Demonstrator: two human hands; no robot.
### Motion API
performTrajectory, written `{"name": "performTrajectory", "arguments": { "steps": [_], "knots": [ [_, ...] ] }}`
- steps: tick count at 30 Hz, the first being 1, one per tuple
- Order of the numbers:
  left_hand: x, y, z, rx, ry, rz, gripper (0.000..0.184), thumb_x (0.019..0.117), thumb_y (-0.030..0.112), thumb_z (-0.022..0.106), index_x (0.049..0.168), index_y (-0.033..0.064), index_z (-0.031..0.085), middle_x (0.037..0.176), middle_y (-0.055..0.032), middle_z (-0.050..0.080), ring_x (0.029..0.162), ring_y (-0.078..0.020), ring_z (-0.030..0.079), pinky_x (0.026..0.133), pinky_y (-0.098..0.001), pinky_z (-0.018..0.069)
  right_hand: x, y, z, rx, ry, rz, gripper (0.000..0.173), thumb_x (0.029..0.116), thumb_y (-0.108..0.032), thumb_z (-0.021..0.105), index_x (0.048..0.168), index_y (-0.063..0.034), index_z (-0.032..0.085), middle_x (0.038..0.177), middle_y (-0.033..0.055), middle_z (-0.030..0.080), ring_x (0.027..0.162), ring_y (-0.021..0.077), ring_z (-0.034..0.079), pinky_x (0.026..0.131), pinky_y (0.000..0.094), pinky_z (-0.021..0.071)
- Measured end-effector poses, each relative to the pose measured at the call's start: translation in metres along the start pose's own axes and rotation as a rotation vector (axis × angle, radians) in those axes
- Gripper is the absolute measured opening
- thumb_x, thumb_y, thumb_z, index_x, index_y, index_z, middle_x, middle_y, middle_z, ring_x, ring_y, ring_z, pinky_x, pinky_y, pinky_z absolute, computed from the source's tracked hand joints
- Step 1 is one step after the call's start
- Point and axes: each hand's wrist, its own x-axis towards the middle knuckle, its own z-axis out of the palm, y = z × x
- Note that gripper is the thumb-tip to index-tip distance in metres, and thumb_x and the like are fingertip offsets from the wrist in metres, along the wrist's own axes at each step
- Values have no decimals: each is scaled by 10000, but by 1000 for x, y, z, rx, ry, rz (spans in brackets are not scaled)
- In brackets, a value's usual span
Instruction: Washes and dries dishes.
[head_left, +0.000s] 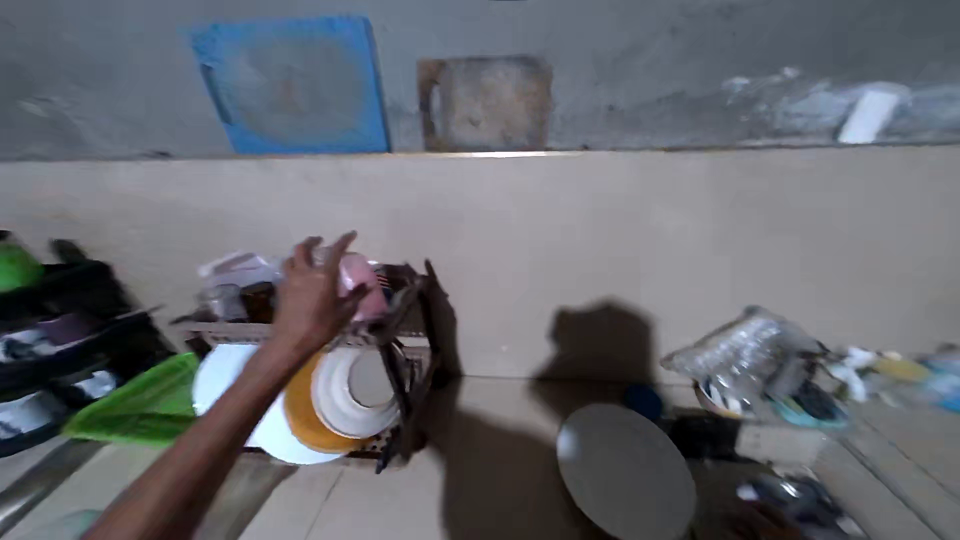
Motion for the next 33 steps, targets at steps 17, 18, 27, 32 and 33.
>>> {"name": "performTrajectory", "arguments": {
  "steps": [17,18,27,32,33],
  "knots": [
    [-397,161,159,-541,-1150,-146,370,1008,105,574,1344,-48,601,1256,-271,642,1078,-389,669,970,-495,538,-127,29,95,200,-120,431,452,1055,-346,517,1310,8,631,1030,192,711,923,320,696,866,508,555],
    [-406,168,164,-550,-1125,-148,368,1011,111,568,1329,-74,596,1236,-277,650,1083,-393,668,976,-491,535,-127,23,101,213,-122,410,480,1045,-348,545,1354,14,607,1124,209,706,1008,332,696,930,512,546],
    [-407,227,171,-491,-1007,-259,518,1041,177,553,1477,-83,450,1339,-305,606,1220,-419,622,1079,-518,462,-105,16,95,356,-184,329,448,1038,-129,517,1417,111,512,1304,308,625,1226,398,614,1088,503,449],
    [-376,282,208,-621,-843,-171,443,1063,243,517,1396,-46,568,1212,-230,691,1100,-332,688,1012,-515,521,-74,64,38,609,-70,578,360,1012,-127,588,1326,49,573,1060,210,684,846,271,697,758,439,595],
    [-370,302,218,-681,-848,-194,435,1071,248,501,1392,-37,572,1227,-220,684,1120,-307,680,1023,-498,517,-67,77,21,644,-36,612,365,1013,-119,586,1342,38,557,1017,202,679,756,263,694,669,431,601]
  ]
}}
